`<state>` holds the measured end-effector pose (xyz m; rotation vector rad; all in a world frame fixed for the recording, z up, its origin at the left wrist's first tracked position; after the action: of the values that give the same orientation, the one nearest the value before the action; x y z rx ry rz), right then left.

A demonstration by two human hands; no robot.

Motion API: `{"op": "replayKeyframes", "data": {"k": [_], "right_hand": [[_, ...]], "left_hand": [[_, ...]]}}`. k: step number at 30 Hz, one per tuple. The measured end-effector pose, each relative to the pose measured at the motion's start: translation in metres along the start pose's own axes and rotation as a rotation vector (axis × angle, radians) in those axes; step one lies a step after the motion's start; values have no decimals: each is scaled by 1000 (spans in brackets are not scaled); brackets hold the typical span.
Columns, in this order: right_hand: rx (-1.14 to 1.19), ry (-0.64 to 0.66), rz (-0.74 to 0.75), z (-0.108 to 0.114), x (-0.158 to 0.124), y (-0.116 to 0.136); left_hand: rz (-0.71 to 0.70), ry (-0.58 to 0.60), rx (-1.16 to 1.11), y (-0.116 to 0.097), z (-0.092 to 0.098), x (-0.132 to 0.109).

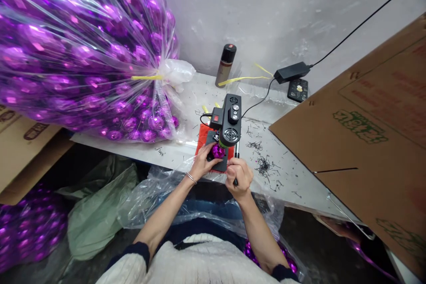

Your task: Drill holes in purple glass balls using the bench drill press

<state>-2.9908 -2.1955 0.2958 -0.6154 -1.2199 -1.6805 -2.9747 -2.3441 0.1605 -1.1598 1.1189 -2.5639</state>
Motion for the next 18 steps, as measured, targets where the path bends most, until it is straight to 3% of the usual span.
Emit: {"op": "replayKeyframes", "data": {"k": [18], "right_hand": [[77,-73,23,-7,-12,-8]], "left_hand": [[3,0,24,4,-3,-2]]}}
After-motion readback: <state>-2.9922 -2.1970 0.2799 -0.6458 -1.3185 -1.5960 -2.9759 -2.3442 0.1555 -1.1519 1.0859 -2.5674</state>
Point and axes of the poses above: each hand's wrist, its own x-axis towards the middle knuckle, its own z-axis out of the back of the hand, y = z × x, the point moved 9 cm from there along x, towards the middle knuckle, and after that the axes turned 13 degrees about -z, right-handed, at the moved point
